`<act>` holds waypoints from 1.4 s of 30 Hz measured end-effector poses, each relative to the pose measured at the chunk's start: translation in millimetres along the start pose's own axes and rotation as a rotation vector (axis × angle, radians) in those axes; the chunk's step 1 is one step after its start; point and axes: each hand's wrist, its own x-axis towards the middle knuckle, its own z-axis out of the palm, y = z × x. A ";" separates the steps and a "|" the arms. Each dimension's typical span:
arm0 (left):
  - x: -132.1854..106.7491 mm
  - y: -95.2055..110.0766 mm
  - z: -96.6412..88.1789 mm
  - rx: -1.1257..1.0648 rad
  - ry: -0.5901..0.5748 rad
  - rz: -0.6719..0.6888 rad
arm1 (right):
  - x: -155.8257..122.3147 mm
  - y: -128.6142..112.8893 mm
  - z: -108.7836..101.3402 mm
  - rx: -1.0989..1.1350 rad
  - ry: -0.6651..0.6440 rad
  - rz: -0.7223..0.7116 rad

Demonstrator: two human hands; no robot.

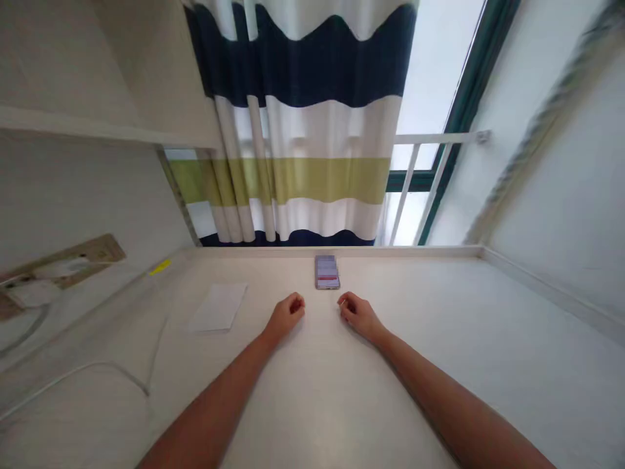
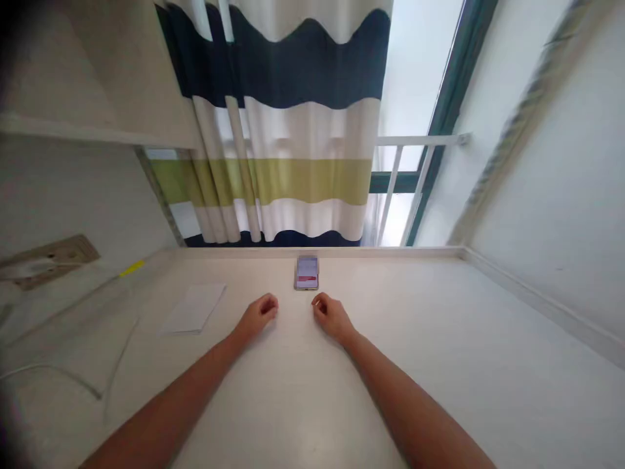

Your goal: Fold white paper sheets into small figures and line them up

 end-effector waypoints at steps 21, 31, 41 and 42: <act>19.4 36.5 24.1 -0.158 0.164 -0.141 | 12.1 -16.5 9.4 0.369 0.286 0.218; 6.4 22.0 31.5 -0.283 0.254 -0.068 | -0.2 -9.2 12.0 0.417 0.348 0.207; 2.0 21.1 27.0 -0.408 0.237 -0.095 | -3.5 -8.0 11.9 0.433 0.281 0.169; 1.8 21.2 27.2 -0.403 0.226 -0.092 | -4.0 -8.4 12.1 0.424 0.271 0.163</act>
